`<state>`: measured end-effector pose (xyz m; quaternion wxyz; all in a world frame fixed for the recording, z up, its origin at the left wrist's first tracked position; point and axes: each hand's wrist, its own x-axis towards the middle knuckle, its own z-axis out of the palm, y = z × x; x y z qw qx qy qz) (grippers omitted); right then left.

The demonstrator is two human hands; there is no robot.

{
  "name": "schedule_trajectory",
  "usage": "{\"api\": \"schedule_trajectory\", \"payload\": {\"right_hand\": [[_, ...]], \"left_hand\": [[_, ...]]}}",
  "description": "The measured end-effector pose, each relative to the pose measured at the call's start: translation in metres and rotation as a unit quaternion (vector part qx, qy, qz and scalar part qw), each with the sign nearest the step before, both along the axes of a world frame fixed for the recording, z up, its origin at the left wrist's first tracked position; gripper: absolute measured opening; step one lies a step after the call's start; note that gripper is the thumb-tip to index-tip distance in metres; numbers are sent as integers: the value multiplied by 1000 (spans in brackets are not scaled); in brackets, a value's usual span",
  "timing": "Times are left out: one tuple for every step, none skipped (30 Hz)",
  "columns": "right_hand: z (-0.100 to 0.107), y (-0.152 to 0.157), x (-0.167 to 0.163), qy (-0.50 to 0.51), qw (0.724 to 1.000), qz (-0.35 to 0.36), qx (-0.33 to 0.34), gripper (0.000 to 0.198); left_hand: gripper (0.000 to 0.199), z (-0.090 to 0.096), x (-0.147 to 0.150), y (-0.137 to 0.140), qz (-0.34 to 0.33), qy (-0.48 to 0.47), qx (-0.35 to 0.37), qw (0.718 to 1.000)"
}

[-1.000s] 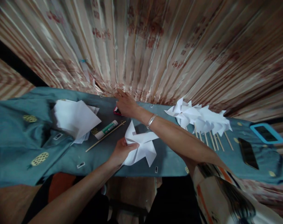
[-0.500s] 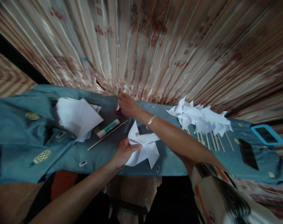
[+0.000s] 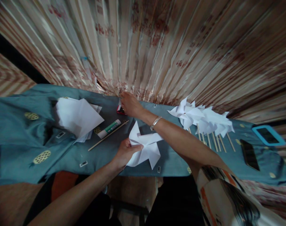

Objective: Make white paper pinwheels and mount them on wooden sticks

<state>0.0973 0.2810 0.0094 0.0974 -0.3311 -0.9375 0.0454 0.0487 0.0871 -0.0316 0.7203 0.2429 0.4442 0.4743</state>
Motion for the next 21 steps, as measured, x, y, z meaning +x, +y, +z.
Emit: {"api": "schedule_trajectory", "payload": {"right_hand": [[1, 0, 0, 20, 1000, -9, -18, 20], [4, 1, 1, 43, 998, -20, -42, 20], [7, 1, 2, 70, 995, -34, -68, 18], [11, 1, 6, 99, 989, -49, -97, 17], [16, 0, 11, 128, 982, -60, -126, 15], [23, -2, 18, 161, 973, -69, -149, 13], [31, -7, 28, 190, 964, -72, -172, 13], [39, -13, 40, 221, 955, -70, -185, 14], [47, -22, 54, 256, 946, -73, -183, 17], [53, -34, 70, 288, 938, -87, -170, 18], [57, -47, 87, 314, 932, -116, -142, 17], [59, -63, 104, 327, 926, -156, -108, 17], [56, -80, 120, 321, 924, -195, -74, 16], [50, -97, 134, 303, 924, -226, -51, 15], [41, -113, 145, 278, 926, -250, -44, 16], [28, -129, 154, 258, 927, -269, -43, 17], [14, -142, 159, 235, 930, -278, -51, 17], [-1, -154, 162, 214, 934, -280, -53, 17], [-16, -163, 162, 195, 938, -283, -45, 17], [-29, -169, 160, 185, 940, -284, -36, 18], [-40, -174, 158, 180, 942, -283, -27, 19]], "left_hand": [[24, 0, 0, 0, 0, 2, 1, 1000], [25, 1, -1, 0, 2, 6, 2, 1000], [25, 1, -1, 0, 5, 11, 3, 1000], [25, 1, -2, 0, 7, 15, 2, 1000], [25, 2, -2, 0, 10, 18, 2, 1000], [24, 2, -2, 1, 13, 18, 0, 1000], [24, 3, -3, 2, 19, 16, -2, 1000], [24, 3, -3, 3, 24, 13, -5, 1000], [25, 4, -5, 5, 31, 9, -7, 999], [26, 6, -6, 7, 38, 7, -9, 999], [25, 7, -8, 9, 41, 6, -12, 999], [28, 10, -11, 11, 37, 5, -15, 999], [33, 12, -14, 13, 41, -2, -16, 999], [37, 14, -18, 16, 48, -5, -14, 999], [40, 17, -21, 18, 59, -4, -11, 998], [42, 19, -24, 21, 72, 5, -10, 997], [43, 20, -26, 24, 83, 16, -14, 996], [43, 22, -28, 26, 94, 27, -18, 995], [43, 22, -29, 28, 95, 34, -17, 995], [42, 22, -30, 30, 102, 39, -16, 994], [41, 23, -30, 31, 108, 41, -13, 993]]}}
